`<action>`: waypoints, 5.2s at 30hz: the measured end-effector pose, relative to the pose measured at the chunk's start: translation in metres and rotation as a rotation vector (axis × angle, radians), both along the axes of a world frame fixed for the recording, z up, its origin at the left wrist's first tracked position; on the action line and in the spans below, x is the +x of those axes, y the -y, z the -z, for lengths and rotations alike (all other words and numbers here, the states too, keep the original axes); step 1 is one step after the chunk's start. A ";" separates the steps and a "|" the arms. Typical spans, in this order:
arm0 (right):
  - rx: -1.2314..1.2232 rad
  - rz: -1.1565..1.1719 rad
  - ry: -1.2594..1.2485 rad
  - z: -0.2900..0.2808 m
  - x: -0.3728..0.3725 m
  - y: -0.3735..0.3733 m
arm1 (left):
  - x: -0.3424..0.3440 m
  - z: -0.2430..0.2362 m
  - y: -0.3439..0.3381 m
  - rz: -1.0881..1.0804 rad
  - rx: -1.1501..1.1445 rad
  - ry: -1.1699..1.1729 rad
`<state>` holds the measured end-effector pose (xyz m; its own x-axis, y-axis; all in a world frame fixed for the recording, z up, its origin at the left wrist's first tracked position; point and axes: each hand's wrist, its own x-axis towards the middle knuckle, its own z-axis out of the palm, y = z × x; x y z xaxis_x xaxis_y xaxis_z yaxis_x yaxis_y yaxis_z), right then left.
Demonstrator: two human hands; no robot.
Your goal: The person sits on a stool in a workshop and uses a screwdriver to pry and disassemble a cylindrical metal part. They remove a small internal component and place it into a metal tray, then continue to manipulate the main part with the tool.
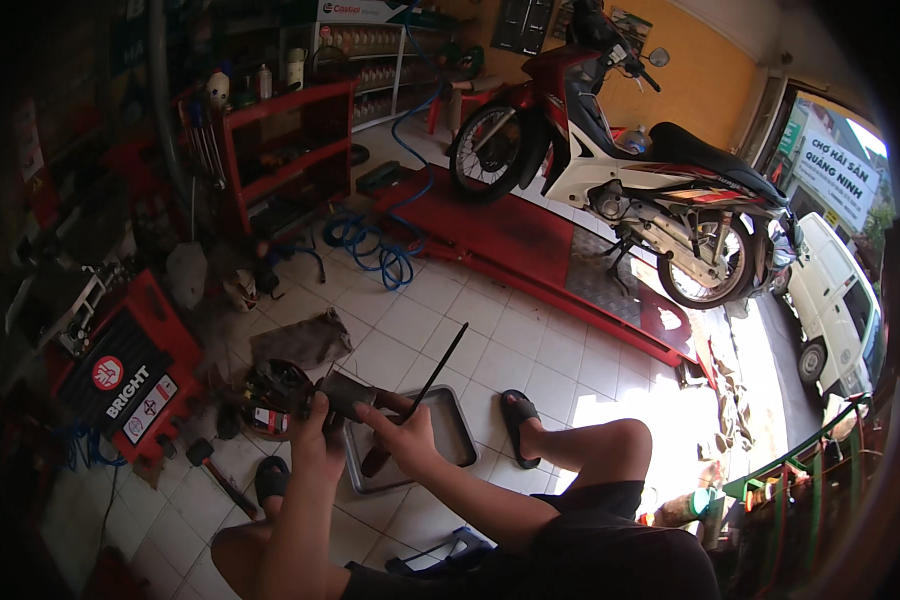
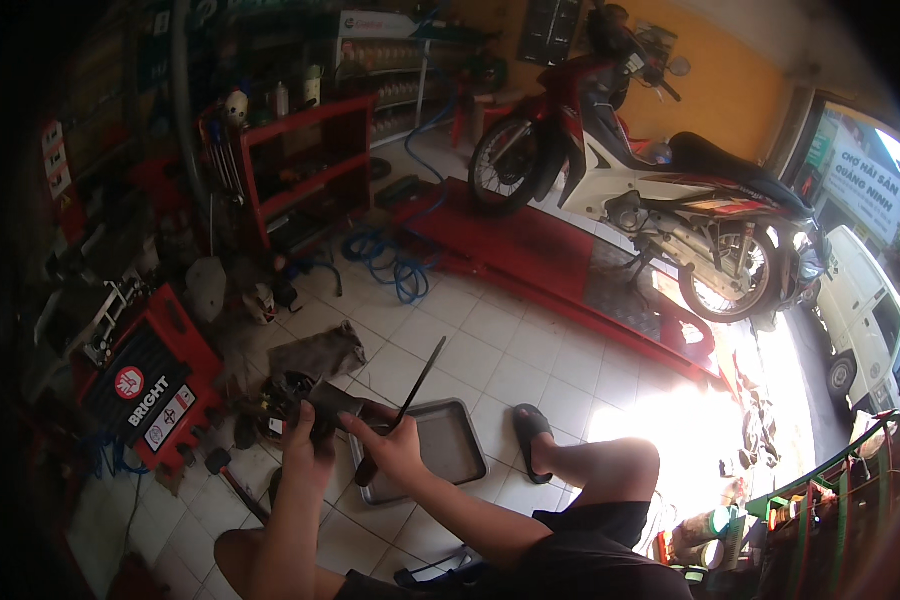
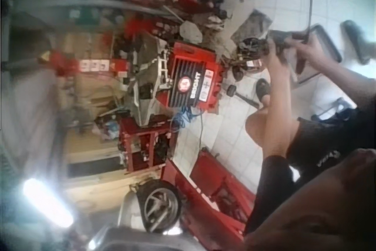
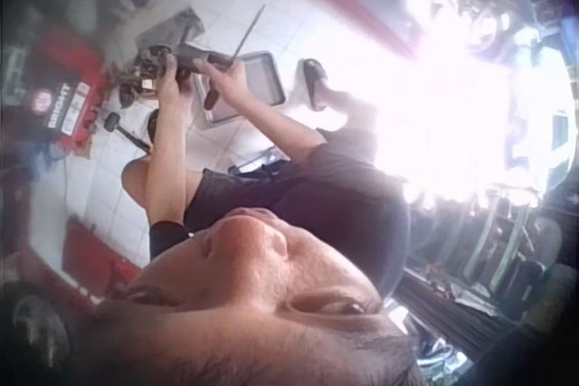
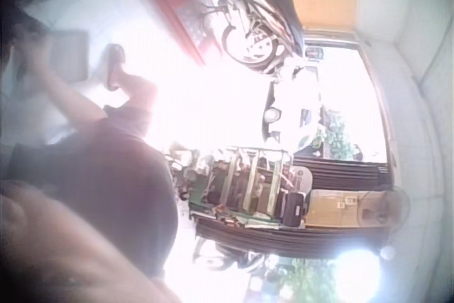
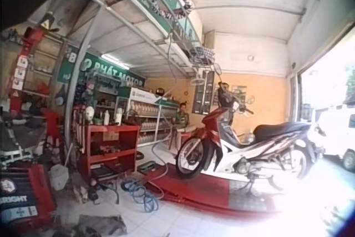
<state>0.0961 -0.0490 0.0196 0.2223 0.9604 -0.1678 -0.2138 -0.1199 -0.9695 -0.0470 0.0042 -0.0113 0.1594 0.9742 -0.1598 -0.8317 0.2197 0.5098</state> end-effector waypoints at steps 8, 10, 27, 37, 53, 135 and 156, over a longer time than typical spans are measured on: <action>0.008 0.205 0.018 0.029 0.062 -0.021 | 0.009 -0.005 0.007 0.074 -0.122 -0.207; -0.028 0.264 0.049 0.049 0.079 -0.036 | 0.002 -0.010 0.004 0.056 -0.163 -0.176; -0.934 0.060 1.020 0.297 0.140 -0.064 | -0.024 -0.039 -0.018 -0.013 -0.289 -0.067; -0.916 -0.111 1.183 0.319 0.131 -0.090 | -0.022 -0.042 -0.036 -0.084 -0.248 -0.093; -0.820 -0.032 1.351 0.343 0.137 -0.072 | -0.021 -0.030 -0.031 -0.118 -0.267 -0.062; -0.564 -0.484 -0.222 0.038 0.139 -0.061 | 0.011 0.002 -0.076 -0.007 -0.403 -0.184; 0.163 -0.838 0.570 -0.015 0.103 -0.011 | -0.031 -0.030 -0.073 -0.023 -0.195 0.039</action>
<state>0.1988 -0.0381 0.0350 -0.5243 0.8455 -0.1008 0.3752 0.1231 -0.9187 -0.0778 0.0769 0.0190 0.1475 0.9287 -0.3402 -0.8560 0.2922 0.4266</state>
